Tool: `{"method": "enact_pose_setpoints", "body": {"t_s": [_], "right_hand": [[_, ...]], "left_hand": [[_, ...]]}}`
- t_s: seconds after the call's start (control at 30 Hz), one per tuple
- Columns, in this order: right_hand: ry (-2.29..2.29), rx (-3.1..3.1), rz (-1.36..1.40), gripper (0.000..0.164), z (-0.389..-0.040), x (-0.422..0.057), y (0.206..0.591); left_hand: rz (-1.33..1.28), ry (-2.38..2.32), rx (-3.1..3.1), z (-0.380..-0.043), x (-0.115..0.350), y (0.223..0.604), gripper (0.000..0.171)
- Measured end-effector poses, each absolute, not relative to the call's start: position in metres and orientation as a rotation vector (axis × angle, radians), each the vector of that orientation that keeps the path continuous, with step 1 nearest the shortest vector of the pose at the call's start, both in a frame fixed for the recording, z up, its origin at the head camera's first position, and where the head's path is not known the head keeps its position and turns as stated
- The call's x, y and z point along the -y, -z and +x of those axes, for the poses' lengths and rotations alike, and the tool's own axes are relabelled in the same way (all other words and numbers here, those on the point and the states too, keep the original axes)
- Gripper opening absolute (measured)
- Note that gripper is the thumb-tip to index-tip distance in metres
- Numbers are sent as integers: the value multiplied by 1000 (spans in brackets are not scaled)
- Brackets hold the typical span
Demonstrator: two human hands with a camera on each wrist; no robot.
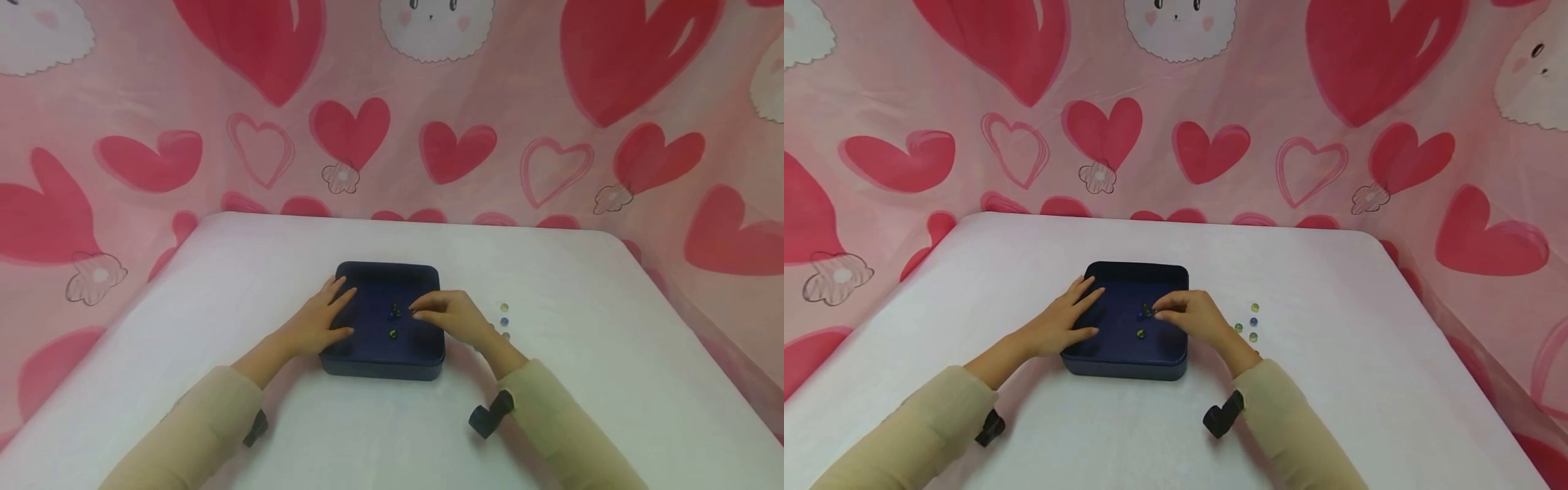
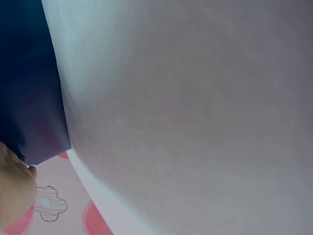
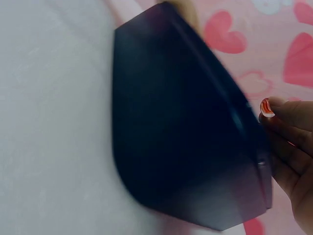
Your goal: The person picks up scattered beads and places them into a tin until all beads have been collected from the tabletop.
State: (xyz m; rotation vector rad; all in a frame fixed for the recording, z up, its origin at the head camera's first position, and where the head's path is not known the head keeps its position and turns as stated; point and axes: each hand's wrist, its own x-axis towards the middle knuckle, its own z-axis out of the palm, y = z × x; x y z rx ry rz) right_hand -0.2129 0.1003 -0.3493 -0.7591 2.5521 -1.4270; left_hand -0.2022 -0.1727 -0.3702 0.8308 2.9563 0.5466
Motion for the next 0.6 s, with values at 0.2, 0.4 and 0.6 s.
{"method": "enact_pose_setpoints", "body": {"t_s": [0.2, 0.4, 0.6], "right_hand": [[1246, -2624, -881, 16, -219, -91, 355], [1127, -2654, -976, 14, -224, -80, 356], [955, -2699, -1126, 13, -229, -70, 356]], "left_hand": [[836, -559, -2951, -203, 173, 372, 69], [839, -545, -2955, -203, 173, 371, 69], [815, -561, -2943, -202, 174, 370, 69]]}}
